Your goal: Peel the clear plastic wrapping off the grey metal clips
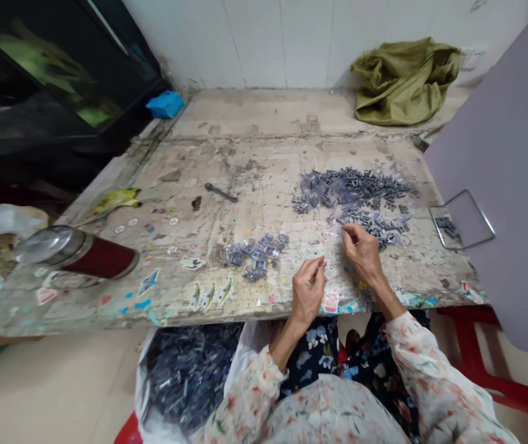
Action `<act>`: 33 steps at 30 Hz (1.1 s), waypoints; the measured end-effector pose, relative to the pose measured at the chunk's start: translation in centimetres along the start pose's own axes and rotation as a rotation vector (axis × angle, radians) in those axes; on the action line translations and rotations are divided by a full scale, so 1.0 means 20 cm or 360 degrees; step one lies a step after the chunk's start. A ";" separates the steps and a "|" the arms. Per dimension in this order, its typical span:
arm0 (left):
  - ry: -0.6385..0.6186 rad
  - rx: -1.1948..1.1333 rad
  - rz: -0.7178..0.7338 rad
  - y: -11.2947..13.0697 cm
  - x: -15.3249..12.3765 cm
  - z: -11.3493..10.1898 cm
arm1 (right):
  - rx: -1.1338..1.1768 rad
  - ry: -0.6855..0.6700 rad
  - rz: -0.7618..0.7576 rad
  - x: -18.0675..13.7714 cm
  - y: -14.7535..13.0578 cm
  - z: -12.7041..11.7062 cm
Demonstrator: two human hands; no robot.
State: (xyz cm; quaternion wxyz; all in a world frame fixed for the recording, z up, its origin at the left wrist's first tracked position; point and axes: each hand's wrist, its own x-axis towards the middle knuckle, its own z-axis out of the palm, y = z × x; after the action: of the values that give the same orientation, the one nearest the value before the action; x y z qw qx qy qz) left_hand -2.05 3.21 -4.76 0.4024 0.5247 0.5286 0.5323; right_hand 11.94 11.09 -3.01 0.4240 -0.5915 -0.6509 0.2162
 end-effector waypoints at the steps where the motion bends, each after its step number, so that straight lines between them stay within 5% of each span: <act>1: -0.0027 -0.0175 -0.0206 0.01 0.01 0.01 | 0.0225 -0.0050 0.0115 -0.04 0.00 -0.02; 6: -0.0130 -0.0875 -0.0711 0.06 0.09 0.05 | 0.0723 -0.0313 0.0436 -0.22 -0.03 -0.08; 13: -0.0144 -0.0921 -0.0807 0.05 0.09 0.05 | -0.0322 -0.0240 -0.0635 -0.31 -0.09 -0.16; 16: -0.0202 -0.0579 -0.0669 0.04 0.08 0.03 | -0.0459 -0.0340 -0.0818 -0.32 -0.07 -0.17; 20: -0.0121 0.0027 -0.0088 0.07 0.07 -0.01 | -0.0135 -0.0512 -0.0692 -0.30 -0.04 -0.16; 23: -0.0354 0.0148 0.0209 0.13 0.05 -0.06 | 0.0267 -0.0745 -0.0353 -0.27 -0.04 -0.17; 28: -0.0634 -0.0183 -0.0263 0.14 0.03 -0.13 | 0.0787 -0.0992 0.0364 -0.26 -0.05 -0.17; 33: -0.0488 -0.0588 -0.0791 0.11 0.01 -0.14 | 0.0430 -0.0790 0.0137 -0.23 -0.07 -0.13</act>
State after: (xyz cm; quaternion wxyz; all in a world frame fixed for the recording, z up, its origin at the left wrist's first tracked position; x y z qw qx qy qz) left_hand -4.56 2.82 -2.22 0.6826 0.3722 0.4683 0.4197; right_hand 12.94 5.77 -1.80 0.3169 -0.4857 -0.6744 0.4571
